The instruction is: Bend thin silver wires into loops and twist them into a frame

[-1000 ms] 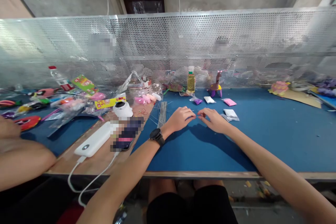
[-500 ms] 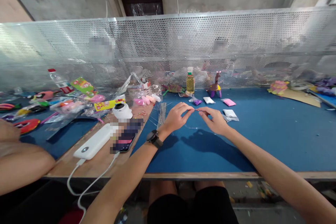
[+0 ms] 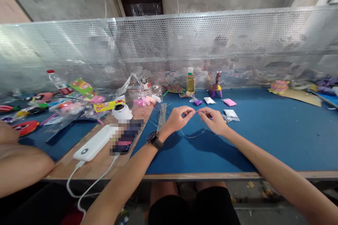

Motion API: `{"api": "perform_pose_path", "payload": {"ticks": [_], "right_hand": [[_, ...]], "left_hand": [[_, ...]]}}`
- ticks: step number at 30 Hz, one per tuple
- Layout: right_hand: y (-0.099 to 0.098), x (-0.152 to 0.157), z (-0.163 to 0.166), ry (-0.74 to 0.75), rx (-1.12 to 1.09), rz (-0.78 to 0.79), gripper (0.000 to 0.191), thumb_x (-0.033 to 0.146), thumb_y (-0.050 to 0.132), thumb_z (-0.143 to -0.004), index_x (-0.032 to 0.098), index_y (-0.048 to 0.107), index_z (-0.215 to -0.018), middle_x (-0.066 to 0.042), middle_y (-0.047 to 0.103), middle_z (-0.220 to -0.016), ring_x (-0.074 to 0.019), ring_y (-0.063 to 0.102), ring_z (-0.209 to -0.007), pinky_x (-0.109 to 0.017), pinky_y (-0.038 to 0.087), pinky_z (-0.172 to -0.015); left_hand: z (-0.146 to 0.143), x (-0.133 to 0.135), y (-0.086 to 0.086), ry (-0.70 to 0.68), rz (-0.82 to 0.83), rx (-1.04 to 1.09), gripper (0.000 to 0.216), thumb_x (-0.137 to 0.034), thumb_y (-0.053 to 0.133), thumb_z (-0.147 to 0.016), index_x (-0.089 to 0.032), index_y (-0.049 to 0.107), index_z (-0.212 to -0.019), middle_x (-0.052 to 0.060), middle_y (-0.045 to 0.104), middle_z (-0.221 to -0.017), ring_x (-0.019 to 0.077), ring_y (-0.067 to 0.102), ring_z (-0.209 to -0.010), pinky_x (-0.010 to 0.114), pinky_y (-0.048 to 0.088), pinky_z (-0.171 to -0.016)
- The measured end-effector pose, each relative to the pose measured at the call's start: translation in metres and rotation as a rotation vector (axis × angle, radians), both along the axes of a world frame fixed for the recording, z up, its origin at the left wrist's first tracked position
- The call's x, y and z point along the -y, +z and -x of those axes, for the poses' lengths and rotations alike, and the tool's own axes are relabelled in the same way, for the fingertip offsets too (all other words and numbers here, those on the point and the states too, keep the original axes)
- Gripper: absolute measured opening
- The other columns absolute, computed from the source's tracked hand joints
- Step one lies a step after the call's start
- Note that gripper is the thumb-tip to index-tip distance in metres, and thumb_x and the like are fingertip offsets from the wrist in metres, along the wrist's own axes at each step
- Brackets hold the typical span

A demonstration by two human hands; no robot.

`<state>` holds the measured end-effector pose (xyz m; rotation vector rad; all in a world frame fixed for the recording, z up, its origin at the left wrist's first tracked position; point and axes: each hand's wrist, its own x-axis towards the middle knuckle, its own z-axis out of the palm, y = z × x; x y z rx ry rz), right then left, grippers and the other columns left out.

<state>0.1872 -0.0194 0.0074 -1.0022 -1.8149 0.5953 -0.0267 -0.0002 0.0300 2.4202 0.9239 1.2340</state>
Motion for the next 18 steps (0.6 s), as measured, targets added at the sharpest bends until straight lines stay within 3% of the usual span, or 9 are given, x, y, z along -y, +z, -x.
{"api": "perform_pose_path", "payload": {"ticks": [7, 18], "right_hand": [[-0.0055, -0.0030, 0.0008, 0.014, 0.018, 0.018, 0.037, 0.052, 0.055, -0.099, 0.020, 0.073, -0.103, 0.001, 0.062, -0.059, -0.0161, 0.056, -0.053, -0.028, 0.042, -0.054], [-0.0031, -0.0002, 0.0011, -0.032, 0.088, -0.045, 0.036, 0.053, 0.053, -0.099, 0.021, 0.070, -0.094, 0.003, 0.052, -0.053, -0.0141, 0.046, -0.049, -0.027, 0.035, -0.050]], "left_hand": [[-0.0021, 0.0035, -0.0007, -0.035, 0.003, -0.004, 0.021, -0.033, 0.061, -0.096, -0.017, 0.075, -0.092, 0.003, 0.074, -0.078, 0.0114, 0.060, -0.063, 0.022, 0.047, -0.062], [-0.0066, 0.0086, -0.0009, -0.022, -0.020, -0.003, 0.018, -0.030, 0.063, -0.091, -0.016, 0.073, -0.087, -0.003, 0.054, -0.055, 0.0092, 0.044, -0.051, 0.022, 0.035, -0.053]]}}
